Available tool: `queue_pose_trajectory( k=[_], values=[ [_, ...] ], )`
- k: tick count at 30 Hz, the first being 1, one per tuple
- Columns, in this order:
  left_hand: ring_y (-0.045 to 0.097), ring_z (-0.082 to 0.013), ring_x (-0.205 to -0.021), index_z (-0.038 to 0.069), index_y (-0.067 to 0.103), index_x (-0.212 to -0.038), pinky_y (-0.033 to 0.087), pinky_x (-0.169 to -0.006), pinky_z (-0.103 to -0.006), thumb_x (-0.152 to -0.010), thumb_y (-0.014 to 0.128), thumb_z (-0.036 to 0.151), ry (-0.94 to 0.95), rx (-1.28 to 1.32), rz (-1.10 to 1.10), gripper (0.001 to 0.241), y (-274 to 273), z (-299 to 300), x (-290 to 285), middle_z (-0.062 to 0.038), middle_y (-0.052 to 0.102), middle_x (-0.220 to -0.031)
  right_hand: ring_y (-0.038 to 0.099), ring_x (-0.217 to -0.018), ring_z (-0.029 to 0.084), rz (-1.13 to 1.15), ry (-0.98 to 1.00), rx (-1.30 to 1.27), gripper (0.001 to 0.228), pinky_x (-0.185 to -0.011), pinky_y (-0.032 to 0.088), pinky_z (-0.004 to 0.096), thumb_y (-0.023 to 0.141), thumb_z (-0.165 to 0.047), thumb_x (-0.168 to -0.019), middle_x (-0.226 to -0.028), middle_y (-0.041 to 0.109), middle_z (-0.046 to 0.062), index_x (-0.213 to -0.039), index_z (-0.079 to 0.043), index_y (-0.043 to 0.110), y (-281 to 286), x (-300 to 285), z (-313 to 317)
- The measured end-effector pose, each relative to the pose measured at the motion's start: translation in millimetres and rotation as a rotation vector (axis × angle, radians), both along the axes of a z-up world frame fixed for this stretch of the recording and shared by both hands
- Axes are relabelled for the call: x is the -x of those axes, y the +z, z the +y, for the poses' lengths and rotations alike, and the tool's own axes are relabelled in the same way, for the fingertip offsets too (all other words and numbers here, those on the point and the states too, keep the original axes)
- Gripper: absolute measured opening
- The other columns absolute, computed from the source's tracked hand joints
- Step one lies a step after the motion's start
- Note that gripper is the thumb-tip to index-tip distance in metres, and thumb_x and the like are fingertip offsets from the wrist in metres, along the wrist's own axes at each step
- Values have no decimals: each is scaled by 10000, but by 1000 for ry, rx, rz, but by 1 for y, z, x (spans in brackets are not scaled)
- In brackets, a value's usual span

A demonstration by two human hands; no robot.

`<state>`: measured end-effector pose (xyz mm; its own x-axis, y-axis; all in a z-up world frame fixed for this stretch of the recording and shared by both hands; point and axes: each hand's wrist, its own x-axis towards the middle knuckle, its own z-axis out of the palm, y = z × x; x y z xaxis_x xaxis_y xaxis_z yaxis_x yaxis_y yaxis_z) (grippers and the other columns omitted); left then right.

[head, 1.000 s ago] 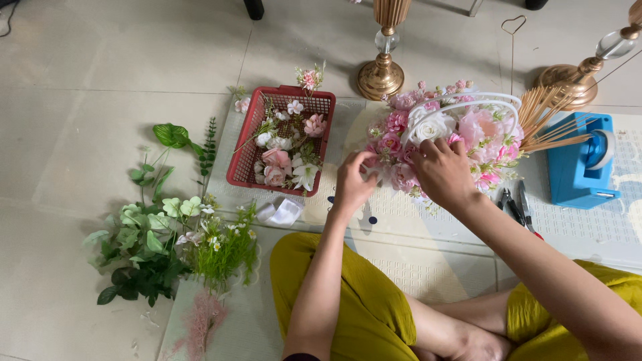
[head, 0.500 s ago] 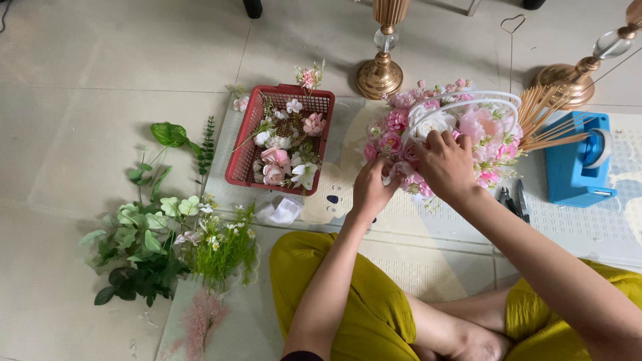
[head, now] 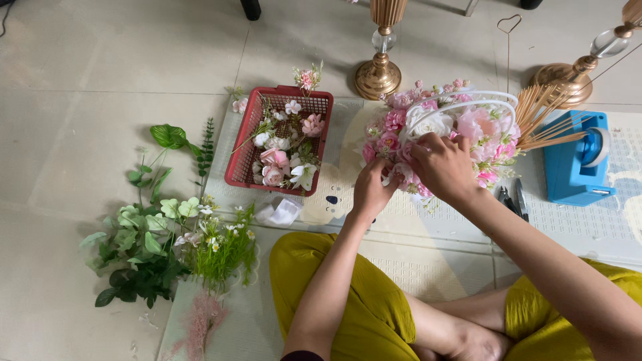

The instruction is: The person assembles a floral arrangement in a white basket by selecting silk flowers from a red crate and green foliage from the floor, attaching them to wooden picks with blue tape, and inserting them into the basket.

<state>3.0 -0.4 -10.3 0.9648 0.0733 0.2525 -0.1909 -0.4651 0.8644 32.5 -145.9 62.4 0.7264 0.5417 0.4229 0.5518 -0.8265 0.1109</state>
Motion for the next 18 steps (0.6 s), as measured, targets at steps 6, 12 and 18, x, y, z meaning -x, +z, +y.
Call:
queue_pose_trajectory(
  k=[6,12,18],
  values=[
    [615,-308,-711,-9,573,-934,520,-576,-337,-670,687,96,-1,-36,9,307,8,3,3,-166,573,-785,643,-743,215,126,52,-95,55,-767,389,364,577,-201,-795,-901,599,31,-775,-153,592,30,7,7],
    [623,-293,-710,39,596,-896,527,-578,-315,-661,716,157,-83,48,-16,289,2,17,0,-142,583,-779,603,-755,347,181,229,-626,70,-656,444,417,647,-11,-748,-939,600,171,-758,-1,578,57,11,-34],
    [503,-78,-637,135,520,-1147,470,-493,-126,-807,525,-96,-54,265,-299,411,50,1,21,-103,489,-1068,573,-926,310,24,308,-682,97,-805,437,354,642,63,-807,-999,581,230,-820,51,546,101,62,-64]
  ],
)
